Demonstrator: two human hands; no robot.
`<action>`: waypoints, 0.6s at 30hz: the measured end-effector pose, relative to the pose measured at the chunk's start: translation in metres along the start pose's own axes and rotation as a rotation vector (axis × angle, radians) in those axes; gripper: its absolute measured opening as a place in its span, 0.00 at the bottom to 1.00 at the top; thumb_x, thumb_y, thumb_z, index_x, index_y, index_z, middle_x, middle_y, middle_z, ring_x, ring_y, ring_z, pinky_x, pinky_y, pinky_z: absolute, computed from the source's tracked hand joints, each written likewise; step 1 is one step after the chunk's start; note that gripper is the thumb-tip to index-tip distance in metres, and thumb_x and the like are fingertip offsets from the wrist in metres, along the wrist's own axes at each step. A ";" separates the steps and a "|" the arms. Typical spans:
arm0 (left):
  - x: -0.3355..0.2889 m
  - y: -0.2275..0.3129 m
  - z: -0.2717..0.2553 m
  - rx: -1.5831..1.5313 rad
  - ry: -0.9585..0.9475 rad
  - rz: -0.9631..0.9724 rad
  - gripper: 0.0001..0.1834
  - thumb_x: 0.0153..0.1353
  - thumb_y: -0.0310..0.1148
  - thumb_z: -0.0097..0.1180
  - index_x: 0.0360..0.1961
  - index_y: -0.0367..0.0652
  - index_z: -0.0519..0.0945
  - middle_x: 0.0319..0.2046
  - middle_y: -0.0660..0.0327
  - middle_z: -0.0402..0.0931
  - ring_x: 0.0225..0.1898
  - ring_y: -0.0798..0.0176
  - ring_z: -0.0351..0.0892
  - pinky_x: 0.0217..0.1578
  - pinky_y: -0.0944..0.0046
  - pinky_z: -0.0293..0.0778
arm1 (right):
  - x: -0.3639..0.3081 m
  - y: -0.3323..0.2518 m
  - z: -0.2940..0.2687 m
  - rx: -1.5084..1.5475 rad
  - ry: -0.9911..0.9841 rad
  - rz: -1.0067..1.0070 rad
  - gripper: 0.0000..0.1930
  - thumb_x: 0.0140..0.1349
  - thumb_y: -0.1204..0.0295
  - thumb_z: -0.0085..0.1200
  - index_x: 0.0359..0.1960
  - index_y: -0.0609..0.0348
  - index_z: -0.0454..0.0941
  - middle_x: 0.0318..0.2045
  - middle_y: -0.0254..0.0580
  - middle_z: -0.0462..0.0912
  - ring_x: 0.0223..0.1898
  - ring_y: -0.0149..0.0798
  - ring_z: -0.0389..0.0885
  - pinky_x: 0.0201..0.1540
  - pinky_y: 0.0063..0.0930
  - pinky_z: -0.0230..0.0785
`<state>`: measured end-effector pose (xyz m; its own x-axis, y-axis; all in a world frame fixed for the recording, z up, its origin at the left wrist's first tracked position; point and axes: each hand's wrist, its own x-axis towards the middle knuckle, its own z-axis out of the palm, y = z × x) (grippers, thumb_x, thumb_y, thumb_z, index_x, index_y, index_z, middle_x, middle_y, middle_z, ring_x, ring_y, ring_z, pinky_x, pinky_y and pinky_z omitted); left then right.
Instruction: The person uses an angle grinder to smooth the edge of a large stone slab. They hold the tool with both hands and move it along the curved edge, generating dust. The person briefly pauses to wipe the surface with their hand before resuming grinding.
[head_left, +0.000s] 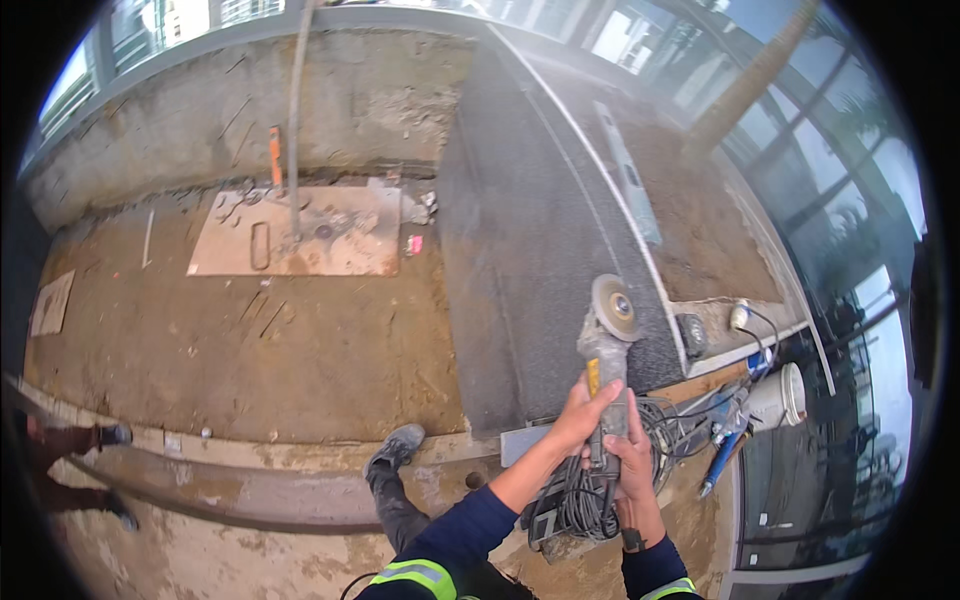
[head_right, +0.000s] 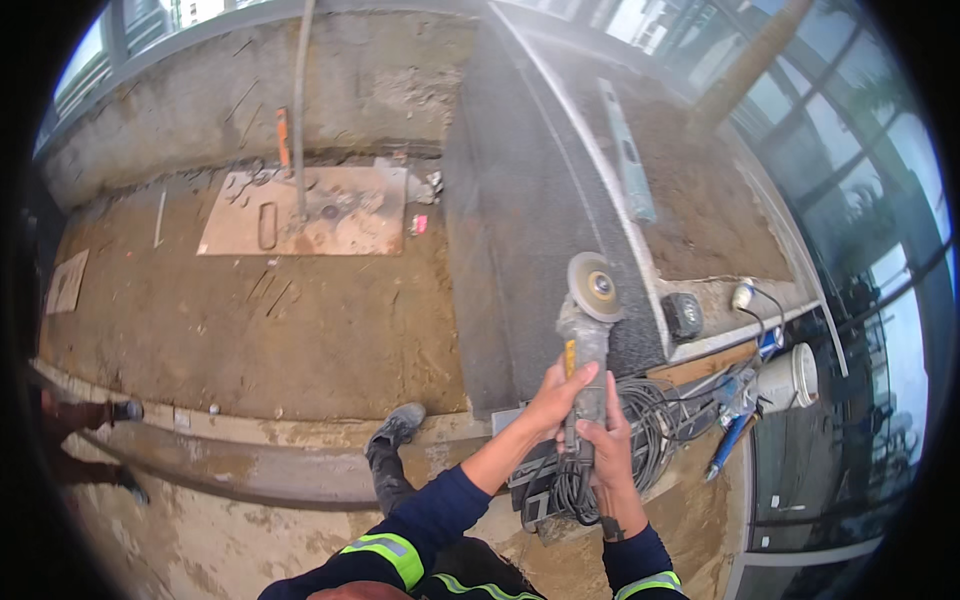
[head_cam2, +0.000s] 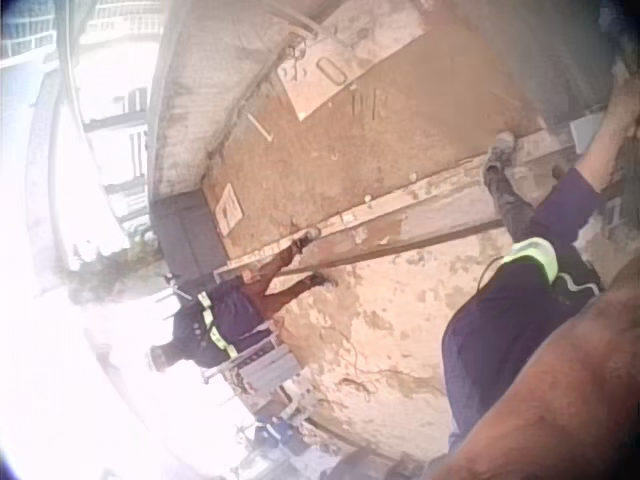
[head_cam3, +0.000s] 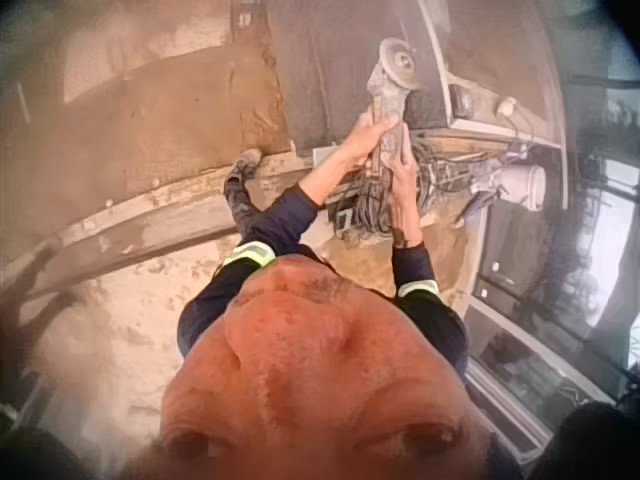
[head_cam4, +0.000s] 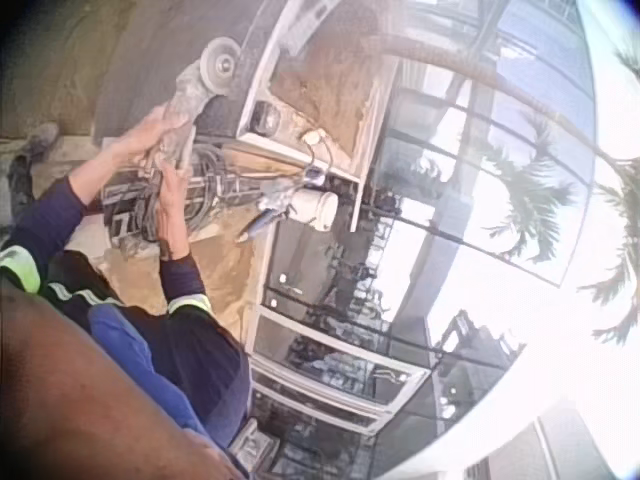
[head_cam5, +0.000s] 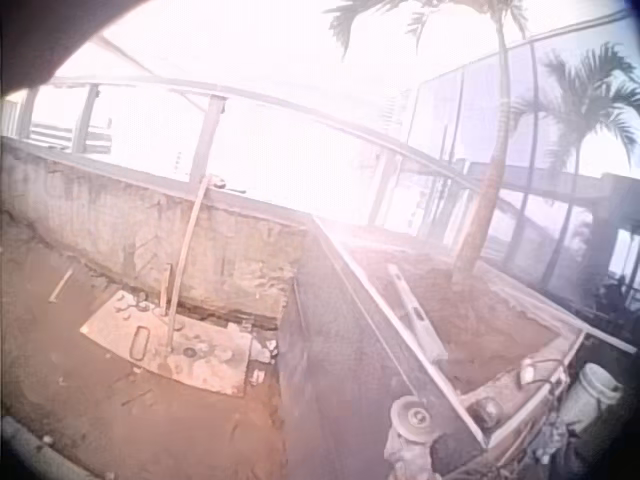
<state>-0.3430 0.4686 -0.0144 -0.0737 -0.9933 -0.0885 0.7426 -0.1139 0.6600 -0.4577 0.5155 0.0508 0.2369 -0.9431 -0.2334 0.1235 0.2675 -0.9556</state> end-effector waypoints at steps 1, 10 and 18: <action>0.003 0.010 -0.012 -0.025 0.008 0.030 0.31 0.71 0.48 0.59 0.64 0.38 0.66 0.42 0.53 0.79 0.33 0.65 0.83 0.31 0.64 0.82 | 0.009 -0.001 0.012 0.050 -0.043 -0.007 0.50 0.59 0.82 0.58 0.81 0.59 0.42 0.42 0.49 0.82 0.28 0.38 0.83 0.31 0.32 0.82; 0.001 -0.006 -0.003 -0.020 -0.013 -0.025 0.36 0.70 0.52 0.60 0.67 0.37 0.63 0.42 0.55 0.77 0.32 0.68 0.80 0.27 0.66 0.78 | 0.000 -0.001 -0.002 0.057 0.007 0.015 0.50 0.58 0.81 0.57 0.81 0.59 0.42 0.43 0.49 0.83 0.30 0.37 0.85 0.31 0.30 0.82; -0.010 -0.007 -0.009 -0.015 0.001 0.078 0.38 0.70 0.51 0.60 0.69 0.37 0.62 0.48 0.52 0.75 0.42 0.65 0.78 0.40 0.63 0.79 | -0.007 0.004 0.015 -0.014 -0.008 -0.021 0.51 0.56 0.76 0.57 0.81 0.59 0.42 0.42 0.53 0.83 0.29 0.41 0.84 0.29 0.31 0.81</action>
<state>-0.3417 0.4795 -0.0249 -0.0145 -0.9992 -0.0381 0.7556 -0.0359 0.6540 -0.4445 0.5263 0.0518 0.2425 -0.9468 -0.2115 0.1154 0.2446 -0.9627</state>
